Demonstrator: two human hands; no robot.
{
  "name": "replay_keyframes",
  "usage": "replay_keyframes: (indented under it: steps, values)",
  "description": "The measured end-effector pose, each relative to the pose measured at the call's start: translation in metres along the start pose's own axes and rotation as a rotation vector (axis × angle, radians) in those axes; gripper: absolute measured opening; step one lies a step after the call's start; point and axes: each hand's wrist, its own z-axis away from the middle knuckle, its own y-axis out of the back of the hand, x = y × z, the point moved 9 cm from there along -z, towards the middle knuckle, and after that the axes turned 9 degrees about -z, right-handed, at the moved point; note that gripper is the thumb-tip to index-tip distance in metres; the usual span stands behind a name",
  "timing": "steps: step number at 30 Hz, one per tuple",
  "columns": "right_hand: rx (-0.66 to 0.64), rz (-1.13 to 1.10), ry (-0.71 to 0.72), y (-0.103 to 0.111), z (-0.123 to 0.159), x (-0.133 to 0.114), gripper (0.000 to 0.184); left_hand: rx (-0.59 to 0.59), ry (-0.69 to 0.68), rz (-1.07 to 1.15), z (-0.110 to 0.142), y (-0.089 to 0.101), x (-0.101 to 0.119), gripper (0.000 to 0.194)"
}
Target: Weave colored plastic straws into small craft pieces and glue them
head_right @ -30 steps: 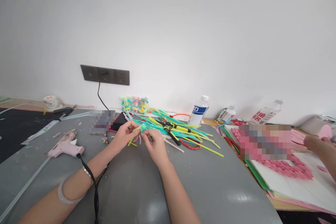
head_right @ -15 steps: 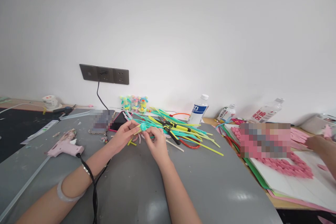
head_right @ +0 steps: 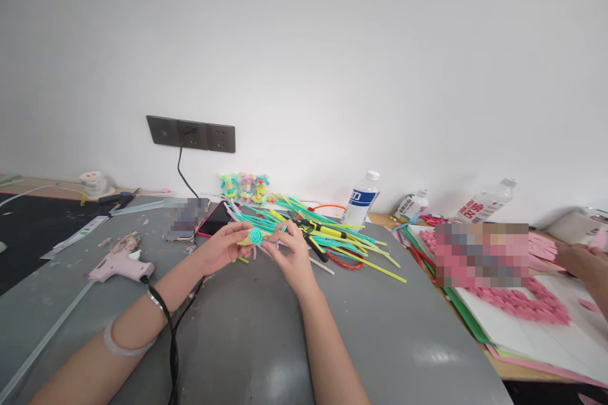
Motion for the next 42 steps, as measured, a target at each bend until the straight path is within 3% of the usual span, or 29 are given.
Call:
replay_keyframes:
  steps: [3,8,12,19,24,29,38,42]
  values:
    - [-0.071,-0.107,-0.045,-0.005,-0.001,0.005,0.024,-0.061,0.054,-0.064,0.003,-0.002,-0.002,0.028]
    - [-0.217,-0.243,-0.145,-0.018,0.001,0.009,0.021,-0.123,0.019,-0.177,0.005,-0.002,0.001,0.027]
    - [-0.182,-0.348,-0.265,-0.017,0.004,0.018,0.021,-0.13,-0.002,-0.374,0.005,-0.002,0.002,0.026]
    - [-0.049,-0.362,-0.291,-0.01,0.007,0.036,0.023,-0.164,-0.044,-0.594,0.002,-0.005,0.0,0.025]
    - [0.076,-0.158,-0.223,0.002,0.005,0.036,0.019,-0.077,-0.053,-0.605,-0.001,0.002,-0.001,0.025]
    - [0.069,0.017,-0.088,-0.002,0.004,0.018,0.012,-0.096,-0.071,-0.636,-0.005,0.002,-0.011,0.027]
    - [0.102,0.005,0.015,-0.002,0.005,0.003,0.007,0.079,-0.123,-0.673,-0.008,0.014,-0.008,0.031]
    - [0.118,0.006,0.061,-0.003,0.004,-0.005,0.008,0.125,-0.219,-0.699,-0.006,0.016,0.002,0.027]
